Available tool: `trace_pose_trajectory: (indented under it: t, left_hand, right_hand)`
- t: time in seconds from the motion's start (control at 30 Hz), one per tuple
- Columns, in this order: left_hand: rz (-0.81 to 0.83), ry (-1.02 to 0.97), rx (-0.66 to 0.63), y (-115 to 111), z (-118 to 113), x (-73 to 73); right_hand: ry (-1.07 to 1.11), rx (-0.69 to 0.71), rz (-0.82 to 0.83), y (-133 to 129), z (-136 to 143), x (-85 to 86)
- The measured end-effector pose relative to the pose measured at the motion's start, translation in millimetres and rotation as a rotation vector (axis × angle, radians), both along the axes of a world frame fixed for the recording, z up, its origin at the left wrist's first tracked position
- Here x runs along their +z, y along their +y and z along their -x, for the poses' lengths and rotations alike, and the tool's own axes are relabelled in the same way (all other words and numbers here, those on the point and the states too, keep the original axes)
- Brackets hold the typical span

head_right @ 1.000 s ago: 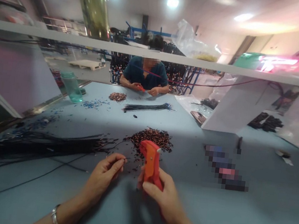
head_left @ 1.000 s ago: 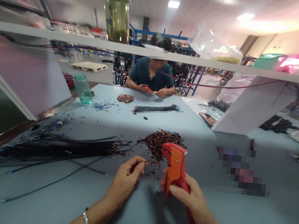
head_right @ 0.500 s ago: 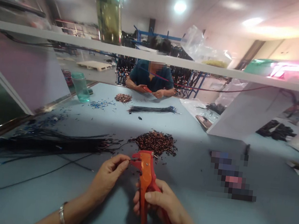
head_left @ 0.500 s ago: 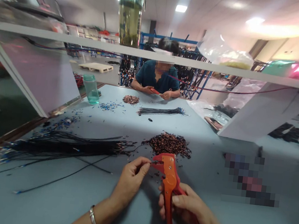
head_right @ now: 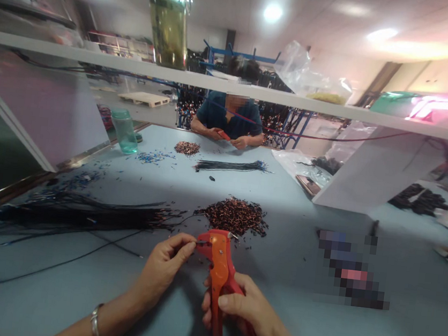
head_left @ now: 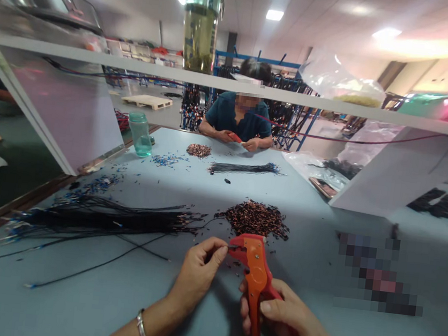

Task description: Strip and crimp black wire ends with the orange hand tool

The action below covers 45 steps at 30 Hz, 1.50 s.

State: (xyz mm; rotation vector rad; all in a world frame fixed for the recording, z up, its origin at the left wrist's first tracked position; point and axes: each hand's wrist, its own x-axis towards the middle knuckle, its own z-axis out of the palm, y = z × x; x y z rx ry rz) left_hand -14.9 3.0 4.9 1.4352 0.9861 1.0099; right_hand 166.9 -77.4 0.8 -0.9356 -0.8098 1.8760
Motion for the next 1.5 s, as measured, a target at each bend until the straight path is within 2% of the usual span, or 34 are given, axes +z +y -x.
trace_pose_trajectory:
  t: [0.47, 0.67, 1.1, 1.3, 1.5]
  left_hand:
    - [0.001, -0.021, 0.015, -3.5, 1.2, 1.6]
    - [0.061, -0.063, 0.043, -5.2, -1.3, 1.4]
    - [0.079, -0.075, 0.011, -5.2, -0.8, -0.8]
    - [0.075, -0.078, 0.010, -5.1, -0.5, 1.0]
    - [0.072, -0.081, 0.021, -4.3, -1.2, 1.2]
  right_hand:
    - [-0.017, 0.011, -0.051, 0.2, 3.2, -1.3]
    - [-0.007, 0.000, -0.044, 0.3, 3.6, -1.9]
    - [-0.039, 0.042, -0.079, -0.1, 0.8, -7.9]
    - [-0.061, 0.034, -0.083, -0.6, 2.6, -4.4]
    - [-0.123, -0.035, -0.151, -1.0, 8.4, -7.6]
